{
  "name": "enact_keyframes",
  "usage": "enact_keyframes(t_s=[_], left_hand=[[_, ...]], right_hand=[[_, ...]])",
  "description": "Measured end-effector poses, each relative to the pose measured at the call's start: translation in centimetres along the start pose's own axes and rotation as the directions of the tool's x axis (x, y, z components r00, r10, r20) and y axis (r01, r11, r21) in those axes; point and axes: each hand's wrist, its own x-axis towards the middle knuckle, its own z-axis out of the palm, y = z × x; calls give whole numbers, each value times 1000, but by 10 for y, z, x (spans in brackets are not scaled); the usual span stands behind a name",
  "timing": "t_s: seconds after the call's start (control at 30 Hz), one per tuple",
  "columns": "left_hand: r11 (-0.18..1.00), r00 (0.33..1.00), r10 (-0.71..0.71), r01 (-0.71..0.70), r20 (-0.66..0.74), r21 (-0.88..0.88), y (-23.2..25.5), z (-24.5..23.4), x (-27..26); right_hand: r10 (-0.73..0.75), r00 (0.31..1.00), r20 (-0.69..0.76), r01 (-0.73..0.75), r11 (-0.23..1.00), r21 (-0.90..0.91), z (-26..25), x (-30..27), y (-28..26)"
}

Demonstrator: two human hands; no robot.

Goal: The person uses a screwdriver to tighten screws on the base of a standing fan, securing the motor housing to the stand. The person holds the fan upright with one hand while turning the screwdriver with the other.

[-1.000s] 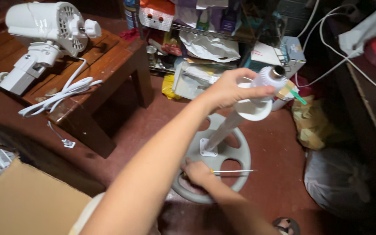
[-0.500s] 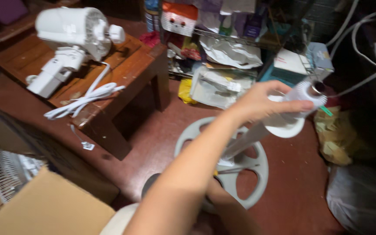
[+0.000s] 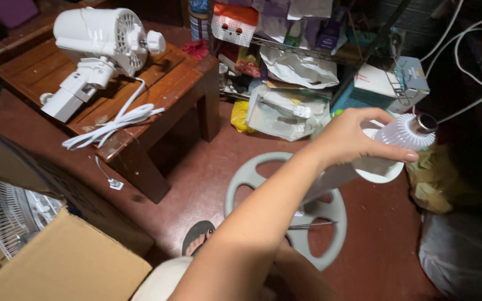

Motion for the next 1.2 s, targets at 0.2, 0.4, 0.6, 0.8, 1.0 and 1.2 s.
enact_keyframes(t_s=[0.2, 0.4, 0.6, 0.8, 1.0, 1.2], left_hand=[[962, 982, 95, -47, -165, 269, 10, 24, -12], [921, 917, 102, 60, -387, 386, 16, 48, -26], [894, 831, 109, 158, -545, 420, 24, 51, -22], [889, 767, 118, 201, -631, 411, 28, 52, -21], [886, 716, 117, 237, -688, 398, 31, 61, -18], [873, 676, 63, 319, -734, 369, 33, 64, -13]], right_hand=[[-33, 999, -1, 33, 999, -19, -2, -28, -9], [85, 996, -21, -87, 989, -116, 5, -4, 0], [83, 993, 85, -65, 978, -197, 22, -57, 13], [28, 994, 109, 2, 964, -264, 33, -92, 29], [12, 976, 217, 53, 955, -291, 53, -111, 36], [112, 907, 406, 1, 963, -269, 71, -119, 40]])
